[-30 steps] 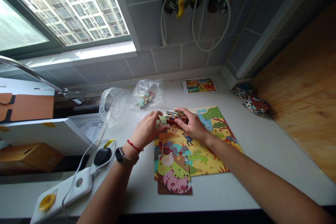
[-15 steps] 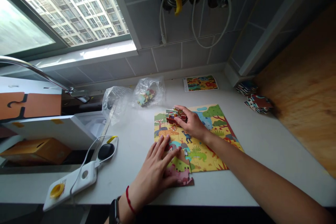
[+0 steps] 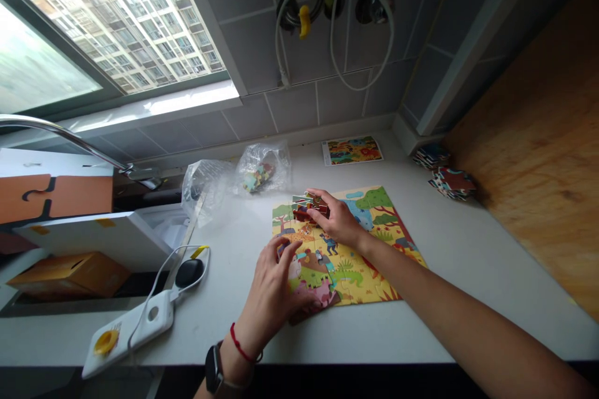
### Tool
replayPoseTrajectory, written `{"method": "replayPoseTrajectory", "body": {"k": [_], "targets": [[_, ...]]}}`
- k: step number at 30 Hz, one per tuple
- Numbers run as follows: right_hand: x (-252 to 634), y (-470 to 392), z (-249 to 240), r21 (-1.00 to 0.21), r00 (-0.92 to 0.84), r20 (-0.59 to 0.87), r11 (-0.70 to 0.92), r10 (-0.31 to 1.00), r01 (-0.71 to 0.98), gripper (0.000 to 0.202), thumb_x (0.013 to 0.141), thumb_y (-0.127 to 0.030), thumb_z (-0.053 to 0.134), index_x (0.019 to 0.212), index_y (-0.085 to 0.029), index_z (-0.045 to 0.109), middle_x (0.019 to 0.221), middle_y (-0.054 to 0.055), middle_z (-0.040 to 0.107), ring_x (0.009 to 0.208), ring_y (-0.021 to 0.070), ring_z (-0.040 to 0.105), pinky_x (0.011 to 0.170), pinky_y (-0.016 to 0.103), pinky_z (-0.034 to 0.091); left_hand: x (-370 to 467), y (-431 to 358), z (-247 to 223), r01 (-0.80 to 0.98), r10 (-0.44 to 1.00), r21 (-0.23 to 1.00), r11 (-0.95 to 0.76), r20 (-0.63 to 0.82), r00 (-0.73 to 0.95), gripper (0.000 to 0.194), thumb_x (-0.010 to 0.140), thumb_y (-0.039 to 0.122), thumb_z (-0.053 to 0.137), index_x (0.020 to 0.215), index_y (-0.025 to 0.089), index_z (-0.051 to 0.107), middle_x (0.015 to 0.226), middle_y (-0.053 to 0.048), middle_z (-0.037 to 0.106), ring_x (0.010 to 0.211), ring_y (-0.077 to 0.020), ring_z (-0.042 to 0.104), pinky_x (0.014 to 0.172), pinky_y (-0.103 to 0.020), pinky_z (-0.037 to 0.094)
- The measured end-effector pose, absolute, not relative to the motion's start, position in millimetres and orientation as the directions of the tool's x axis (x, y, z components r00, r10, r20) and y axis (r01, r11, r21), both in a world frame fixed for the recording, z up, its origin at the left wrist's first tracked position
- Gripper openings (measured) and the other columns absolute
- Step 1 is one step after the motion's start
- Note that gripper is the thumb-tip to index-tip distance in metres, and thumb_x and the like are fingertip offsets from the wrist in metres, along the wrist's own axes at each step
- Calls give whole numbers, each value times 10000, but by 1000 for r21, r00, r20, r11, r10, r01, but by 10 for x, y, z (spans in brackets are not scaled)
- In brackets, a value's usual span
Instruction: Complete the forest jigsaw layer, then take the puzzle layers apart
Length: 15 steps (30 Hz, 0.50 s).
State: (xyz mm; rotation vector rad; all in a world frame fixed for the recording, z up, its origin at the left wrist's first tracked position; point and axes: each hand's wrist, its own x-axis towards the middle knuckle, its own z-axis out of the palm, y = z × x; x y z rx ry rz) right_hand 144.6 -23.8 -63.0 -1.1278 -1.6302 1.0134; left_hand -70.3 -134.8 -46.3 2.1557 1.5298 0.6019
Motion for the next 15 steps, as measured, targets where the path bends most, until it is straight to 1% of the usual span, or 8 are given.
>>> {"method": "replayPoseTrajectory", "body": {"k": [3,5,6,8,10,11,13,15], "targets": [[1447,-235,-633,-938,-193,212,255,958,235,445,953,-309,658,1389,-225,627,1169,79,788,959,202,775,938,376,617,-672,-1355,-432,747,961,608,-269,115,253,961,652,191,941,1488,325,486,1424,-117,497,1258,-348,638,1058,-549,591],[1445,-234,-634,-937,-189,213,256,958,238,445,951,-302,656,1389,-224,629,1189,83,784,968,202,771,942,380,617,-659,-1360,-436,735,960,621,-273,130,247,945,690,149,900,1503,354,466,1414,-96,493,1228,-318,659,1019,-501,623],[1444,-233,-634,-936,-188,214,257,959,242,446,949,-295,655,1388,-222,631,1201,87,781,981,204,769,947,382,616,-656,-1358,-444,728,959,625,-281,147,244,905,723,142,874,1502,357,467,1409,-88,495,1213,-302,668,1006,-481,632],[1441,-232,-634,-935,-183,213,255,960,247,446,948,-281,655,1389,-220,633,1212,92,779,1001,209,766,956,387,614,-655,-1341,-458,713,950,628,-312,199,240,719,844,142,772,1476,345,495,1379,-79,516,1181,-267,685,996,-447,638],[1441,-232,-632,-937,-183,210,251,960,244,447,951,-273,654,1395,-227,631,1205,89,781,1013,210,766,961,387,614,-659,-1312,-456,699,935,622,-354,259,243,501,967,140,621,1428,319,540,1340,-78,551,1164,-238,692,1001,-421,632],[1441,-232,-631,-937,-185,210,251,960,243,446,952,-271,656,1396,-233,632,1202,85,783,1019,211,767,964,386,613,-663,-1296,-444,691,925,617,-377,288,247,427,1008,139,555,1400,307,562,1315,-78,572,1160,-229,692,998,-408,630],[1446,-231,-630,-934,-186,214,257,959,249,444,955,-270,658,1397,-246,632,1219,83,780,1041,215,765,979,390,608,-676,-1266,-396,677,907,611,-410,350,233,347,1048,146,488,1346,286,597,1273,-79,607,1147,-220,690,983,-388,628],[1452,-229,-632,-927,-185,224,268,957,262,444,958,-276,657,1399,-244,633,1254,94,772,1067,222,761,998,402,600,-703,-1241,-328,670,898,618,-412,399,184,292,1060,168,489,1302,267,619,1235,-78,629,1087,-209,697,931,-365,634]]}}
